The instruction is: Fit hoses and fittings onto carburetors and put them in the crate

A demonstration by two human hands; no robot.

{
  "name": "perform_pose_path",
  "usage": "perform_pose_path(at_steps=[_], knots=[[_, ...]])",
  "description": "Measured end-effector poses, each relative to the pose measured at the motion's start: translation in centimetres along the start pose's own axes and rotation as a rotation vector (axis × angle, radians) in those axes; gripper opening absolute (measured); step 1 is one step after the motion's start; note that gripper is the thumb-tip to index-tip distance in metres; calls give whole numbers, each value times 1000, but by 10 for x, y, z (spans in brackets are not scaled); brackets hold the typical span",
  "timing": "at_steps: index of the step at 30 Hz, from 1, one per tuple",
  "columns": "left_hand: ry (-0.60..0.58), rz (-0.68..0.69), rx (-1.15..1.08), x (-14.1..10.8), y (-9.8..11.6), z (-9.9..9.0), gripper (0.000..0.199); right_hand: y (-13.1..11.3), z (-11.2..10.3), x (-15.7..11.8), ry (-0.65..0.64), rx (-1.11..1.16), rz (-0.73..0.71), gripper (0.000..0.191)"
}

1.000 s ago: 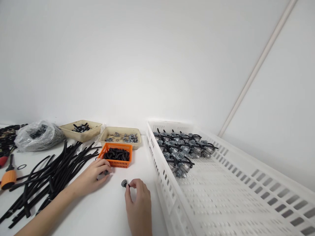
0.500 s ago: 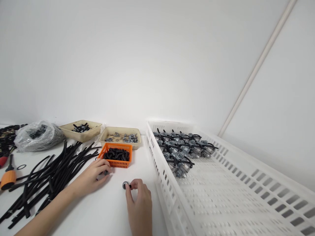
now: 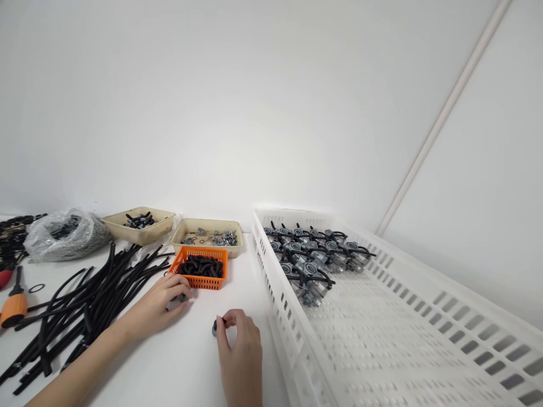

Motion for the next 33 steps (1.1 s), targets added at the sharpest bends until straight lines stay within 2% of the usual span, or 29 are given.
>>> perform_pose_path(at_steps=[7,12,27,33], knots=[[-19,-6,1,1,0,1,19,-10,3,0,-37,37,-90,9],[-15,4,-12,0,1,1,19,-16,5,-1,-68,69,-148,12],[-39,-18,-18,1,1,1,17,-20,6,-1,-101,93,-178,26],[-28,-14,-20,0,0,3,17,-17,6,-2,-86,82,-163,22]])
Point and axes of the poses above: each hand's wrist, its own x-axis towards the middle knuckle, its own z-axis out of the palm, y = z × x, the point moved 8 cm from there along x, towards the middle knuckle, and after that the axes turned 9 degrees about x, right-handed, at the moved point
